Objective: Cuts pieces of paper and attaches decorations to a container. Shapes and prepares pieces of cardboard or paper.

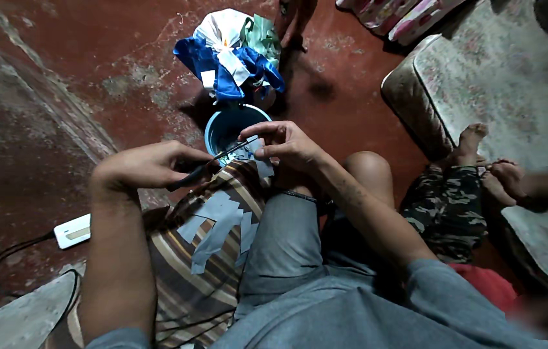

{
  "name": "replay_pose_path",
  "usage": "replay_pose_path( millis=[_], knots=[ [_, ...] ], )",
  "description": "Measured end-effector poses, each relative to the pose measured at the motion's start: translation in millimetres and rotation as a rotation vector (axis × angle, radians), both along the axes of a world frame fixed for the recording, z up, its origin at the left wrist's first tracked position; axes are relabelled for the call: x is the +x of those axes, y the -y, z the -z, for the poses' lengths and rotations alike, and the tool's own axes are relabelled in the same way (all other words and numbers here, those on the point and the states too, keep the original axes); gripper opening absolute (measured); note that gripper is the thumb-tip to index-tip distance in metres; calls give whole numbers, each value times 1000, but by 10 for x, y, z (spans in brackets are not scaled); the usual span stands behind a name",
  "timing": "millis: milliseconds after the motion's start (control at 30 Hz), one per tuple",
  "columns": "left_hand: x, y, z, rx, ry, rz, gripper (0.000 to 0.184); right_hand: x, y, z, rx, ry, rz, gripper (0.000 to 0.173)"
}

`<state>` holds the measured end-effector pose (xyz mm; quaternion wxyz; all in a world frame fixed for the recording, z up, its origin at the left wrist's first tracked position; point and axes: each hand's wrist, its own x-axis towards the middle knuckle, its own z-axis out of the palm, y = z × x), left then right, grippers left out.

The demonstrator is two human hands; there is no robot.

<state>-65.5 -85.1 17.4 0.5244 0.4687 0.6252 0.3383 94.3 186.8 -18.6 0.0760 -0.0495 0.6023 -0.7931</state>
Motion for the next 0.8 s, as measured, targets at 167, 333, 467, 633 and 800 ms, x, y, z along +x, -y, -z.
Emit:
replay_pose_path(
  millis=[167,333,467,633,800],
  knots=[
    [20,-38,66,47,12,0,44,11,-5,-31,-59,31,-24,37],
    [64,-84,81,34,53,15,48,157,84,-193,-47,81,13,36],
    [81,-119,139,70,155,16,51,83,24,-90,-81,24,-47,39],
    [98,-169,187,107,216,40,45,15,-20,-12,-118,-10,-91,40],
    [136,-187,170,102,232,21,47,185,91,-208,-30,29,3,37]
  ],
)
